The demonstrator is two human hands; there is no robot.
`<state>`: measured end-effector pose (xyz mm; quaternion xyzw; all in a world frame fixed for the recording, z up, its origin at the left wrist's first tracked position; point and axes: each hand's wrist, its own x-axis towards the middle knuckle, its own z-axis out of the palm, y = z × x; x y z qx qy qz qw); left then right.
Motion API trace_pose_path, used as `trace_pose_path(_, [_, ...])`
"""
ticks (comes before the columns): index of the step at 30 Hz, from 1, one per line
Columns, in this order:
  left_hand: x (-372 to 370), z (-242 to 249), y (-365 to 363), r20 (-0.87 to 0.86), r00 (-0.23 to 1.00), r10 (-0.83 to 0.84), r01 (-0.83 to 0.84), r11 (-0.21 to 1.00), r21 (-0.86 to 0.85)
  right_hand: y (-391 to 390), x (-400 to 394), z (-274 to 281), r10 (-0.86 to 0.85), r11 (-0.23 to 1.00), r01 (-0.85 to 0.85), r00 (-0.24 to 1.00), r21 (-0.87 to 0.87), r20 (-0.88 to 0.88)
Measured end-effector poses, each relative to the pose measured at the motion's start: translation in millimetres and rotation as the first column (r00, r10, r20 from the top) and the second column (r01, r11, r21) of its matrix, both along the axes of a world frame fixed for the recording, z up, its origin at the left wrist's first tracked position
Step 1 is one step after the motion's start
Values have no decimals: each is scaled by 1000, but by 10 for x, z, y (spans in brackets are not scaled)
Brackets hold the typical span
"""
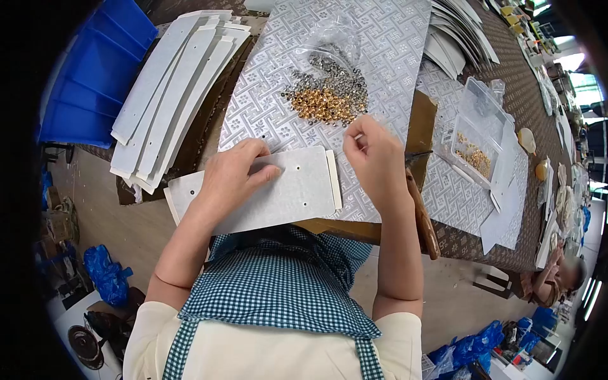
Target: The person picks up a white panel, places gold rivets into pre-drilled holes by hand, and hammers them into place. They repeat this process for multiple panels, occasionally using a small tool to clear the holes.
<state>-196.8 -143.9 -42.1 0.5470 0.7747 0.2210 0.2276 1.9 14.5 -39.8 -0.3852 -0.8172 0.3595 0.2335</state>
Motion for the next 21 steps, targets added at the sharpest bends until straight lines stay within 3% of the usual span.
trace_pose_path(2, [-3,-5,3,-7,1000,-5,5,1000,7,-137,-2,159,24,982,-22,1000,-188,12])
trace_pose_path(5, [-5,-15,-3,-29,999,-24,26,999,38,-276,-60,168,168,984,-166,986,-69,20])
trace_pose_path(10, [-4,-31,-17,-33,999,-16,18,998,61,-430,-199,-43,232,966,-230,973,121,-2])
trace_pose_path(13, [-4,-34,-16,-37,999,-11,13,998,57,-434,-229,-136,239,955,-246,969,163,61])
trace_pose_path(16, [-2,-39,-13,-36,999,-15,17,998,57,-453,-229,-243,223,964,-216,975,155,-24])
trace_pose_path(21, [-10,-46,-12,-36,999,-17,19,998,55,-489,-235,-188,194,975,-192,981,110,-5])
